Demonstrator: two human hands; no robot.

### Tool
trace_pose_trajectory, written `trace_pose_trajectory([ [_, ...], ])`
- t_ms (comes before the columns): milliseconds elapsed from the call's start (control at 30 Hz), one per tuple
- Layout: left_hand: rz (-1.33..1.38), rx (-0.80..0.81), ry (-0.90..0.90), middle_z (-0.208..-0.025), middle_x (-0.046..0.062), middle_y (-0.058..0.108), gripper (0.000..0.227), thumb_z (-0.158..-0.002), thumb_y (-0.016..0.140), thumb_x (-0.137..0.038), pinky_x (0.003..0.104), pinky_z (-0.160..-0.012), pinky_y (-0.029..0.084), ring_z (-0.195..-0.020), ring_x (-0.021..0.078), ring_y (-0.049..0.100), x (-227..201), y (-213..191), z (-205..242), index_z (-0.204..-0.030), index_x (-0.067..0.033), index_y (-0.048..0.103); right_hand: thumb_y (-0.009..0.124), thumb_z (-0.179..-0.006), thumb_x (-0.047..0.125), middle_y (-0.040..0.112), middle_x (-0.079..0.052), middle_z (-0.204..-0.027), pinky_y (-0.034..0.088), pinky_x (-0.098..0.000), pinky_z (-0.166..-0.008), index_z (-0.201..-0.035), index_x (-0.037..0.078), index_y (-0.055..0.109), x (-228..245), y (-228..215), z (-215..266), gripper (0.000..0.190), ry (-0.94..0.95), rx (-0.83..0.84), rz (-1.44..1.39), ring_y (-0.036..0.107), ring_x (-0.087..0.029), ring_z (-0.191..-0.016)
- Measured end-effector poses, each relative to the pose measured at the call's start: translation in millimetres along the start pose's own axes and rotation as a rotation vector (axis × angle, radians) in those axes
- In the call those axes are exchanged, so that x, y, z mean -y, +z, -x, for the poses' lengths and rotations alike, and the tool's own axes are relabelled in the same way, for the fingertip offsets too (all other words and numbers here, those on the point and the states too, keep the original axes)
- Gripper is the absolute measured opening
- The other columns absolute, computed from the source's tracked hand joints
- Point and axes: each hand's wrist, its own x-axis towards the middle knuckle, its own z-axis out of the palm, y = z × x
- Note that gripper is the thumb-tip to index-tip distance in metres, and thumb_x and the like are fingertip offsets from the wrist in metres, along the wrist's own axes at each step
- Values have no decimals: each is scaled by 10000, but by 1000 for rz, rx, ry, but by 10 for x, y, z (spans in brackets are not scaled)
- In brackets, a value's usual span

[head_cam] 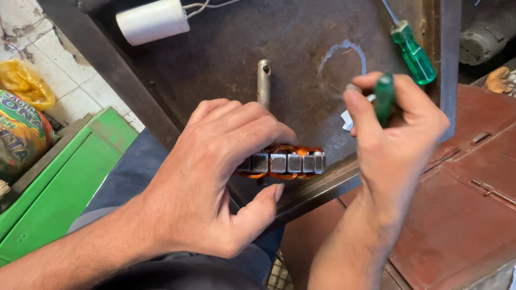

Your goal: The person inserts small white rectangular insulating spacers into the slots of a copper-wound motor stator. They use a green-handled screwdriver to push the spacers into place and adjust the copper windings. The task is performed repeatedly on a single stator component.

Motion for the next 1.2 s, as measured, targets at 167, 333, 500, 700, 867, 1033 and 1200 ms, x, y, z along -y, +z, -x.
trace_pose_trajectory([
  [167,57,-23,9,-919,81,626,389,-712,693,-224,418,-916,412,-913,271,614,-40,-21,-46,-1056,-49,656,714,-924,-132,629,-215,-970,484,-238,-577,-1058,-49,640,90,-161,638,175,-50,-126,-468,645,-227,-710],
  [333,75,-27,-25,-865,65,618,318,-726,674,-211,409,-846,397,-860,248,612,-67,-5,-80,-1008,-65,678,717,-897,-62,632,-244,-997,511,-235,-531,-993,-1,612,-122,-118,1000,155,-176,-145,-531,588,-182,-614],
  [500,72,-31,-24,-872,77,600,305,-726,674,-210,413,-843,390,-865,258,601,-73,-2,-100,-987,-52,664,724,-904,-69,612,-212,-949,469,-216,-511,-993,19,627,1,170,1052,159,-202,-288,-292,540,-146,-557],
  [700,128,-11,-57,-899,89,601,283,-760,662,-205,429,-885,390,-882,264,603,-75,-2,-103,-985,-33,648,811,-984,-27,698,-171,-975,498,-214,-624,-992,55,643,36,209,1099,187,-290,-301,49,615,-161,-703],
  [867,137,5,-71,-902,88,608,254,-765,673,-197,427,-859,395,-869,268,596,-58,-5,-109,-965,-43,646,823,-1006,40,740,-153,-955,588,-223,-690,-967,74,686,-197,57,1189,147,-328,-248,38,717,-167,-757],
  [1033,165,8,-54,-906,96,598,264,-757,671,-191,431,-853,395,-873,276,591,-37,-16,-120,-964,-32,630,818,-981,48,734,-165,-938,623,-250,-709,-957,66,664,-303,-60,929,158,-437,-88,-115,745,-196,-767],
  [1200,192,33,-42,-860,96,560,276,-749,670,-202,434,-854,393,-849,269,581,8,11,-149,-952,-24,617,804,-914,75,717,-152,-895,647,-264,-647,-929,73,640,-288,-68,566,165,-533,88,-269,739,-176,-692],
])
